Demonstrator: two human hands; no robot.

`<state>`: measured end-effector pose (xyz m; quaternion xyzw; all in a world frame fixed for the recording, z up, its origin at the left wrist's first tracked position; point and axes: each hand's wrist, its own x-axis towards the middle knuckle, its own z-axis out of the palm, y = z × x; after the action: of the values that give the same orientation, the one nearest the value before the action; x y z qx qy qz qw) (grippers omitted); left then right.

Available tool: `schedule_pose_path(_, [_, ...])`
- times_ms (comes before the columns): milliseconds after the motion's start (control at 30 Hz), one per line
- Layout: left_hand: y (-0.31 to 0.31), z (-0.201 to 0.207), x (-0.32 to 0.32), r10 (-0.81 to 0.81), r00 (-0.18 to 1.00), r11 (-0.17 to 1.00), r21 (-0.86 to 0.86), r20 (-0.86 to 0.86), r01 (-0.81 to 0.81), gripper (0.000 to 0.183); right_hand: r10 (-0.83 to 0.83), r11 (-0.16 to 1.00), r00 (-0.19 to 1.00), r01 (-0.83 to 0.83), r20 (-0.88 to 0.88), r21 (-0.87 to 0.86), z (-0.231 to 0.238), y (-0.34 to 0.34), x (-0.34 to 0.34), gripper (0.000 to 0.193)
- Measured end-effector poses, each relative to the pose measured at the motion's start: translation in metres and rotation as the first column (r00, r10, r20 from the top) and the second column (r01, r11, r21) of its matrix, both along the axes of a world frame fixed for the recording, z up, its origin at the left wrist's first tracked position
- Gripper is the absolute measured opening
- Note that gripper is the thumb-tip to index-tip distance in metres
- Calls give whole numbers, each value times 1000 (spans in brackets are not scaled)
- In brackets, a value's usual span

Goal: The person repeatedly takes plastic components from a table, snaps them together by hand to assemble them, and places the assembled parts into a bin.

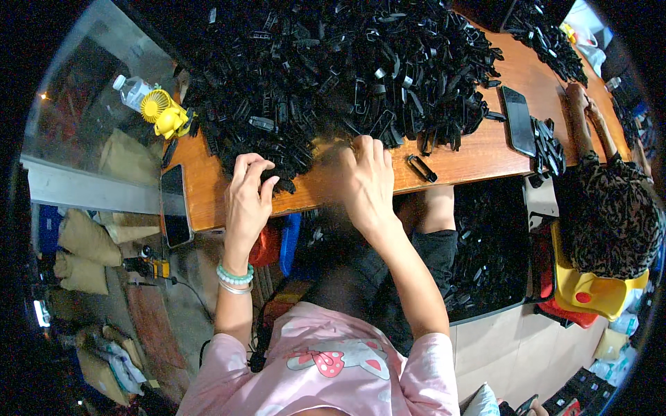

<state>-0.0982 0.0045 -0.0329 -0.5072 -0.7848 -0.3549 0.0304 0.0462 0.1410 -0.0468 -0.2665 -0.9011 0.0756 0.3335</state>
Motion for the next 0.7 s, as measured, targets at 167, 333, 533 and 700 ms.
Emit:
schedule_pose_path(167, [-5,-11,-7,-25,1000,998,62,15,24,15,-191,980,966,179,-175,-82,-8,16,35,19])
schedule_pose_path(333, [-3,-10,18,-69,967,951,310,245,-11,11,-389,915,913,398,126,-61,-11,30,75,25])
schedule_pose_path(533, [-10,-18,58,-320,539,947,240,779,215,26,-246,922,939,152,-238,-355,-12,25,83,21])
schedule_pose_path(700, [-10,-11,69,-289,642,951,136,710,278,29,-234,-1,753,-633,-615,-774,11,-30,81,36])
